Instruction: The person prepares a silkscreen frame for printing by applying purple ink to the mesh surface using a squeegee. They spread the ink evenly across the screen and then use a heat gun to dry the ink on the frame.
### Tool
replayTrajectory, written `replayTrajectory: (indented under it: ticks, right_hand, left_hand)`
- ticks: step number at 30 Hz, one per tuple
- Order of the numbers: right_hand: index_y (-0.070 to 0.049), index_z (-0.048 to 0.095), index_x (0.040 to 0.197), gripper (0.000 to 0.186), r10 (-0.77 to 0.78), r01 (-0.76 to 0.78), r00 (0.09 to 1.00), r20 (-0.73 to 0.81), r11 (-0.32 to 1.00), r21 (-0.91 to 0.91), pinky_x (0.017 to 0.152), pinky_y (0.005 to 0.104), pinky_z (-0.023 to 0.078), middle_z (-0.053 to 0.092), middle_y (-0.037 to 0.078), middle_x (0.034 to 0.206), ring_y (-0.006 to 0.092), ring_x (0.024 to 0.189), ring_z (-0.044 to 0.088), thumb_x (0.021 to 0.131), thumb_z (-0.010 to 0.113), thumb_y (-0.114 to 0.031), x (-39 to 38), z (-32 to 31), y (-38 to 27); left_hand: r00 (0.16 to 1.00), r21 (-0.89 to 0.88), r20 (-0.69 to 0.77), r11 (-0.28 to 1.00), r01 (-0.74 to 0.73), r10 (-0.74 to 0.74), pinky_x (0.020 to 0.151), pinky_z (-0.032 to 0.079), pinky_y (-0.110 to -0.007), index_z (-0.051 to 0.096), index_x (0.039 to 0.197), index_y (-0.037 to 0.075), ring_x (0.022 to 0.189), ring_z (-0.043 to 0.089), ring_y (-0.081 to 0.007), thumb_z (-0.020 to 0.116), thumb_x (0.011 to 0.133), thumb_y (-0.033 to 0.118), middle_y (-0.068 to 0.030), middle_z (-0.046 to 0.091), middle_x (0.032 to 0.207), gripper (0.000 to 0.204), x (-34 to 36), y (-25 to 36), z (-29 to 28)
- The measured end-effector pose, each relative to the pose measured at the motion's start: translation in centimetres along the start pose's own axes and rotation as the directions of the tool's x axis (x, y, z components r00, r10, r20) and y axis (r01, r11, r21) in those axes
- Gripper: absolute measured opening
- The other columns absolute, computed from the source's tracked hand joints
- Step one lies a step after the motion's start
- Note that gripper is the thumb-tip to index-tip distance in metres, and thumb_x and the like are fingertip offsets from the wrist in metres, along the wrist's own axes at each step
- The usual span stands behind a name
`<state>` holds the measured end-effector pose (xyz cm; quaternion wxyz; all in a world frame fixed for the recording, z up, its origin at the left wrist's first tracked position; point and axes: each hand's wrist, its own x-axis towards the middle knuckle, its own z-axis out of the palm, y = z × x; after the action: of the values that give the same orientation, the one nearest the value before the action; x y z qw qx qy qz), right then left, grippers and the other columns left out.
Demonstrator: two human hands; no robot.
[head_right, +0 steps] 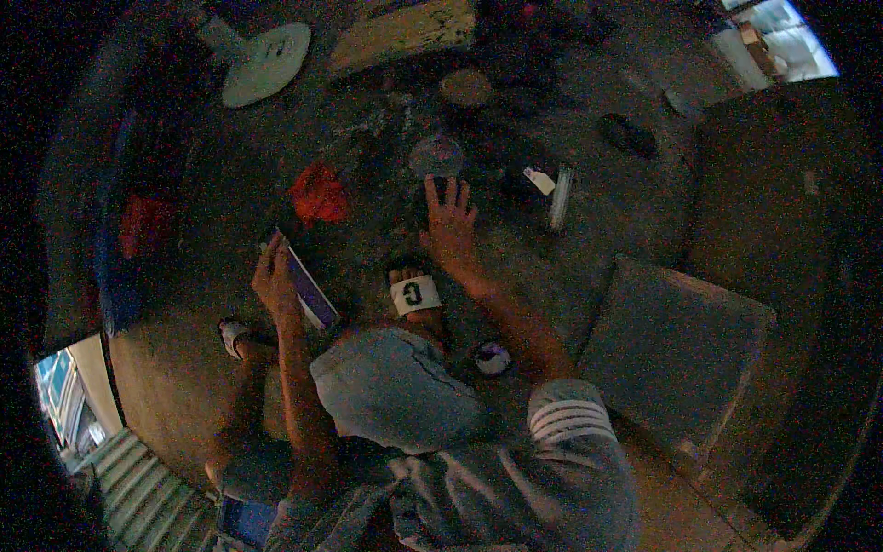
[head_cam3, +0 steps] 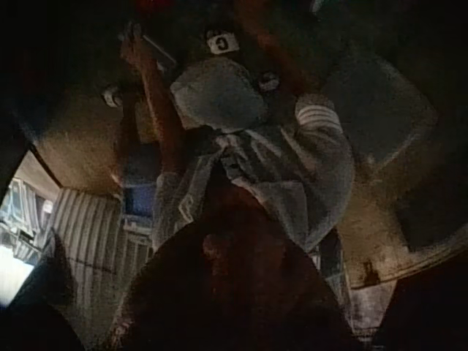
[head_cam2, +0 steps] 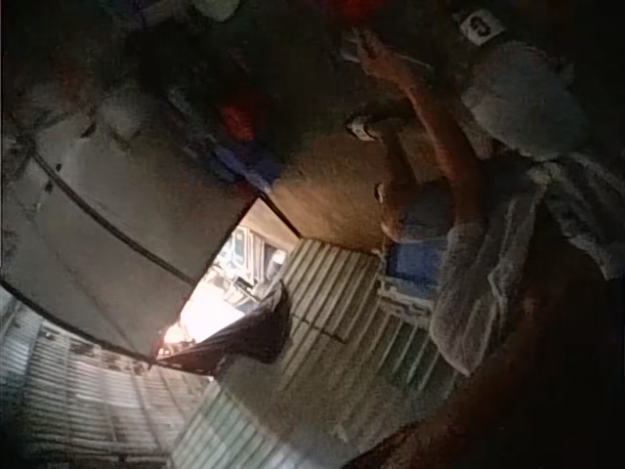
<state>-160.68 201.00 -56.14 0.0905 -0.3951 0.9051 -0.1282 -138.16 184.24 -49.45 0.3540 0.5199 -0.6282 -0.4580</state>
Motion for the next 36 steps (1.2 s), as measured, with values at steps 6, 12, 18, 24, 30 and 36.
replayTrajectory:
  ticks: [6, 12, 18, 24, 30, 36]
  right_hand:
    - [-0.013, 0.033, 0.145, 0.09, 0.133, -0.16, 0.968, -0.211, 0.98, -0.115, 0.1, 0.0656, 0.035, 0.026, 0.022, 0.15, 0.047, 0.137, 0.026, 0.07, 0.081, -0.026, -0.1, 0.5, 4.8]
    - [-0.009, 0.052, 0.133, 0.069, 0.025, -0.039, 0.92, -0.391, 0.999, -0.029, 0.098, 0.0614, 0.038, 0.046, 0.024, 0.137, 0.0406, 0.132, 0.038, 0.074, 0.076, -0.035, -5.7, -3.7, 6.6]
    - [-0.004, 0.058, 0.122, 0.055, 0.452, -0.609, 0.652, -0.609, 0.791, -0.066, 0.095, 0.055, 0.044, 0.056, 0.021, 0.126, 0.0391, 0.12, 0.051, 0.08, 0.069, -0.039, -21.2, -17.2, 23.2]
    - [-0.003, 0.058, 0.121, 0.056, 0.652, -0.859, 0.496, -0.573, 0.466, -0.212, 0.092, 0.0541, 0.045, 0.057, 0.021, 0.123, 0.0396, 0.117, 0.053, 0.081, 0.069, -0.041, -30.9, -27.9, 31.7]
    - [-0.003, 0.059, 0.12, 0.058, 0.682, -0.855, 0.517, -0.517, 0.444, -0.268, 0.09, 0.0533, 0.046, 0.058, 0.021, 0.121, 0.0401, 0.113, 0.054, 0.081, 0.069, -0.044, -30.4, -31.8, 32.7]
    - [-0.002, 0.059, 0.119, 0.059, 0.238, -0.62, 0.735, -0.635, 0.616, -0.486, 0.088, 0.0525, 0.047, 0.059, 0.022, 0.118, 0.0406, 0.109, 0.056, 0.081, 0.069, -0.047, -26.0, -40.7, 24.4]
  left_hand:
    - [0.995, 0.067, 0.1, 0.997, -0.025, 0.018, 0.092, 0.048, -0.03, 0.068, 0.114, -0.001, 0.103, 0.063, -0.0169, 0.062, 0.092, 0.018, -0.0105, 0.069, 0.112, 0.03, -0.9, 0.6, 0.6]
    - [0.985, -0.132, 0.167, 0.989, 0.066, -0.044, 0.095, 0.046, -0.03, 0.068, 0.115, 0.0, 0.104, 0.062, -0.0168, 0.059, 0.093, 0.016, -0.0092, 0.069, 0.113, 0.029, -0.4, -1.8, -1.5]
    - [0.944, 0.139, 0.12, 0.936, -0.322, 0.307, 0.095, 0.05, -0.034, 0.06, 0.122, -0.005, 0.109, 0.061, -0.0216, 0.055, 0.095, 0.013, -0.0134, 0.063, 0.122, 0.033, 1.4, 2.8, -6.2]
    - [0.905, -0.008, 0.001, 0.905, -0.426, 0.426, 0.096, 0.05, -0.039, 0.058, 0.122, -0.008, 0.113, 0.06, -0.0276, 0.053, 0.096, 0.014, -0.0165, 0.06, 0.125, 0.034, 3.3, 2.3, -12.0]
    - [0.987, -0.48, -0.137, 0.866, -0.142, 0.086, 0.098, 0.05, -0.041, 0.059, 0.119, -0.008, 0.111, 0.06, -0.0276, 0.052, 0.096, 0.011, -0.018, 0.061, 0.122, 0.031, 2.2, 5.8, -15.6]
    - [0.828, -0.324, -0.321, 0.768, -0.552, 0.46, 0.094, 0.052, -0.042, 0.062, 0.11, -0.008, 0.105, 0.063, -0.0289, 0.054, 0.092, 0.009, -0.0182, 0.064, 0.11, 0.026, 3.0, 11.2, -19.9]
